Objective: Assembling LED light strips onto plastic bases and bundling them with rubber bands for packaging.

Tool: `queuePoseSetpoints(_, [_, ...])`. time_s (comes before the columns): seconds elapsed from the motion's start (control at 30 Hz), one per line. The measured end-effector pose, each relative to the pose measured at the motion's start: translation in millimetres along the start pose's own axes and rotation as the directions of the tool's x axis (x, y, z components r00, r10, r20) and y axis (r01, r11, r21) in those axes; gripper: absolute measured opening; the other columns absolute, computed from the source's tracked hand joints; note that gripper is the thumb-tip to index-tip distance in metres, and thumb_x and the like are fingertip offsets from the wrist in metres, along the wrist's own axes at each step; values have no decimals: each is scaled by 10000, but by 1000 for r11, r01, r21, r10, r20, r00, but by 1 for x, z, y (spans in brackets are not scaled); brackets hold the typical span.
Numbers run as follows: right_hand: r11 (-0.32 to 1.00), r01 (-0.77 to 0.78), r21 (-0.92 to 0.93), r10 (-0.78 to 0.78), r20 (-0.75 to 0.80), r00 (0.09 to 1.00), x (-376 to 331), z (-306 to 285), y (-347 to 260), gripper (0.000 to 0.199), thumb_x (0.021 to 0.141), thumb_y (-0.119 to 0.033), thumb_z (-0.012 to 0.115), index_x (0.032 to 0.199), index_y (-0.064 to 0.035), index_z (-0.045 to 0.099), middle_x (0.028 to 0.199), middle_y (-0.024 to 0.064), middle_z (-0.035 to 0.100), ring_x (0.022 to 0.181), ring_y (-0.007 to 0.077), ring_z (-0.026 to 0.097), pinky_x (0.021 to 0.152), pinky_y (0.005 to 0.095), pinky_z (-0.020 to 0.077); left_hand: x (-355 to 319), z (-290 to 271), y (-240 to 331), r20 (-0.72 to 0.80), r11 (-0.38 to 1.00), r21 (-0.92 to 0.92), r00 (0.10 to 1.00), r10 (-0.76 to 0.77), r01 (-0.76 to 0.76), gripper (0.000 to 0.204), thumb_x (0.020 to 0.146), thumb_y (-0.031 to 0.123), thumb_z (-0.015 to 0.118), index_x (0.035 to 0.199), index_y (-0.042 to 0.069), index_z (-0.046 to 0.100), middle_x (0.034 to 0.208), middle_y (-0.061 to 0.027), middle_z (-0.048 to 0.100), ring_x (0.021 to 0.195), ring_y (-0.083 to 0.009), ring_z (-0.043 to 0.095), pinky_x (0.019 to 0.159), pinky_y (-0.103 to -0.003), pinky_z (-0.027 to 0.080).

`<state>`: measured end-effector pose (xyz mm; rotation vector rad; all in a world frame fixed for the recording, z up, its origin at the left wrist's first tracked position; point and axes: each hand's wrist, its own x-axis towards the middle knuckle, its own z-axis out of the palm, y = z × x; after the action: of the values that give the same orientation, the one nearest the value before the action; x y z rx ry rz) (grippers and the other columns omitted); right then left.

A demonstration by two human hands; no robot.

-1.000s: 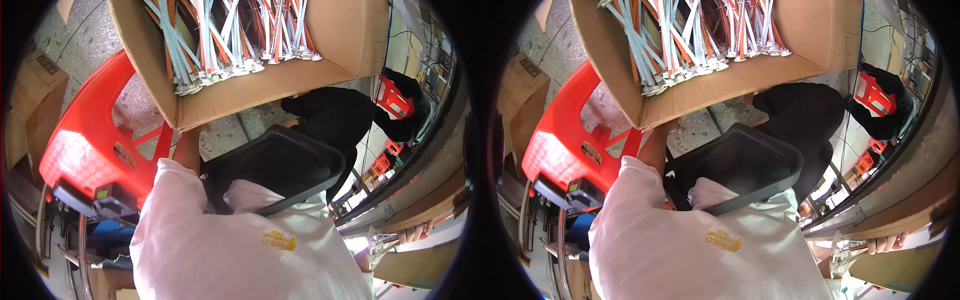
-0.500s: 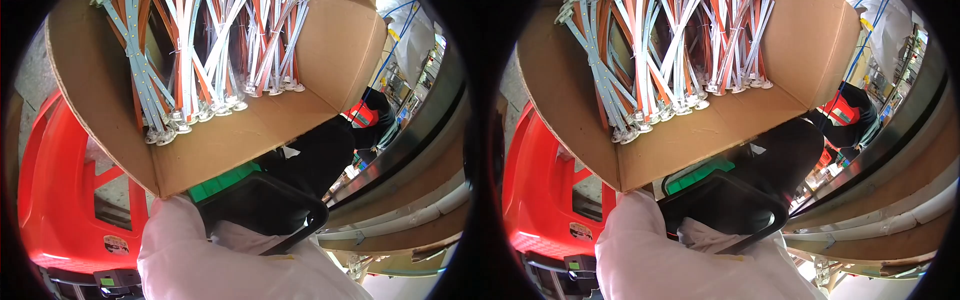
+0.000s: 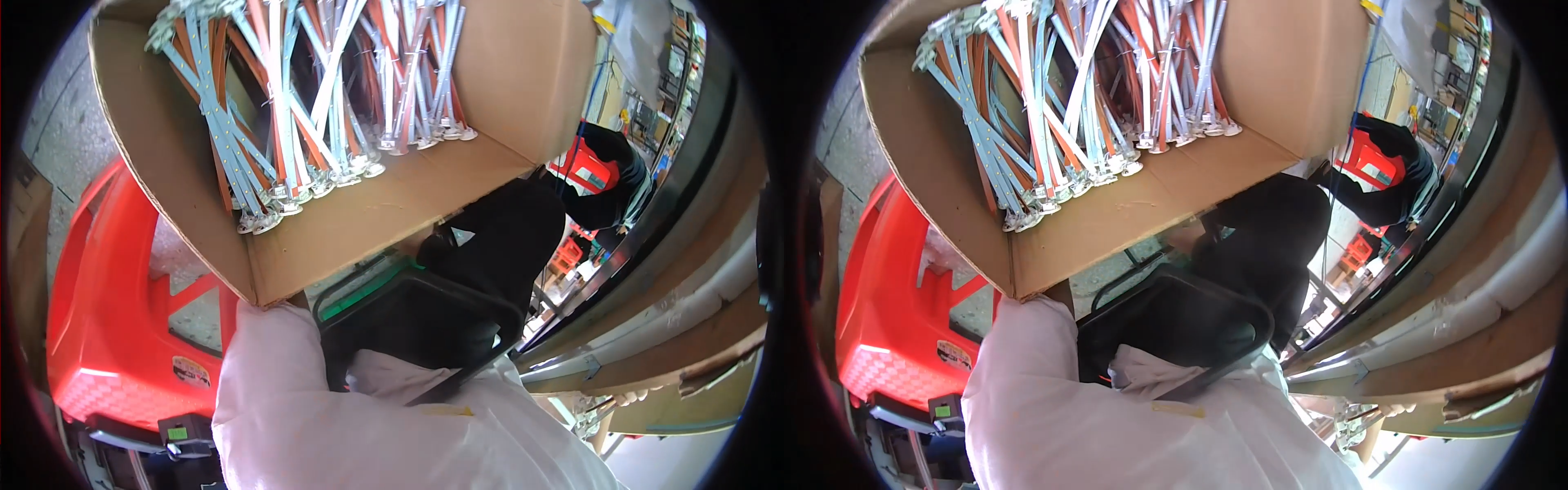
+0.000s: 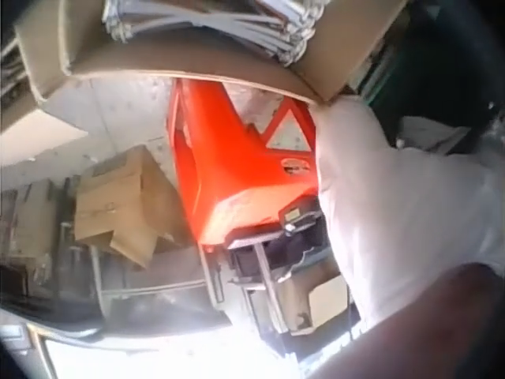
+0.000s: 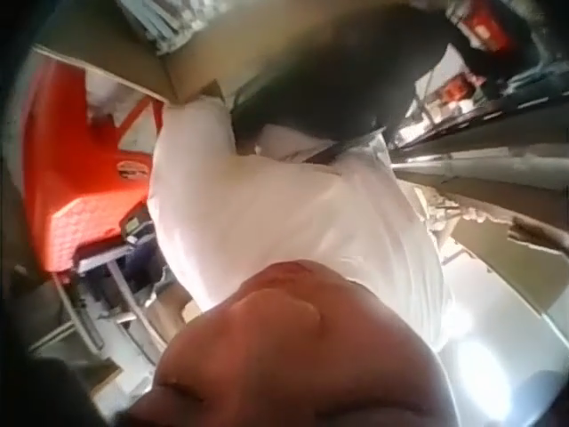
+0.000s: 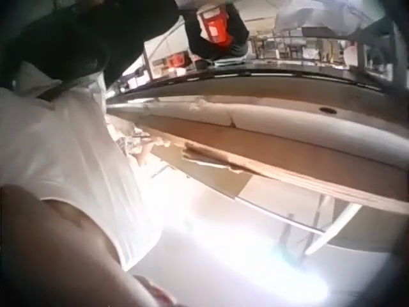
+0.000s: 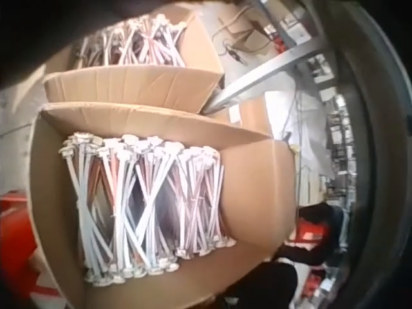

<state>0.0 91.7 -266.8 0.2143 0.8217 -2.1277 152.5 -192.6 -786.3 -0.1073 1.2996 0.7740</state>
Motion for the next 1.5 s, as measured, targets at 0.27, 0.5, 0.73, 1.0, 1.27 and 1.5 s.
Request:
queuePoseSetpoints(0.27, [952,121,280,-144,63,988,-52,55,-22,24,968,-130,459,974,-107,458,727,120,472,528,209,423,486,355,353,-70,-32,42,-46,973,216,996,-71,80,300,827,262,602,923,-20,629,749,-137,667,603,-206,659,543,-333,541])
queuePoseSetpoints(0.5, [905,407,125,-389,-142,910,-49,81,-6,140,1017,-228,416,957,-103,393,576,67,486,404,148,449,425,275,379,-133,-65,120,210,949,315,974,-89,19,397,837,366,594,1018,13,611,732,-154,668,587,-200,665,475,-296,520])
queuePoseSetpoints(0.73, [906,423,28,-420,-75,904,-56,83,5,225,1030,-257,347,1140,-70,407,531,-23,399,403,68,381,457,251,378,-287,-82,192,229,874,374,944,236,-310,413,886,362,603,652,23,578,554,-45,524,419,-122,460,382,-274,338])
queuePoseSetpoints(1.0, [962,270,32,-241,-359,902,-103,155,41,168,976,-180,485,974,-12,488,493,-36,344,384,46,307,426,240,265,-522,-55,246,13,408,681,567,824,-608,212,805,200,632,819,-11,645,609,-154,576,571,-312,545,559,-376,415])
queuePoseSetpoints(1.27, [829,551,-100,-534,-436,724,-193,176,85,135,902,-94,591,952,-13,495,480,-42,354,388,44,307,420,244,225,-663,-8,255,189,-80,833,147,971,-548,189,809,139,591,852,-44,573,622,-116,585,500,-197,559,465,-292,421])
queuePoseSetpoints(1.5, [512,808,-291,-789,-531,309,-258,188,137,157,922,-113,531,1022,-12,464,503,-26,333,419,60,301,446,254,262,-658,-5,302,514,-483,687,-107,851,-544,416,923,182,537,1177,-147,536,664,-196,637,507,-230,602,462,-306,467])
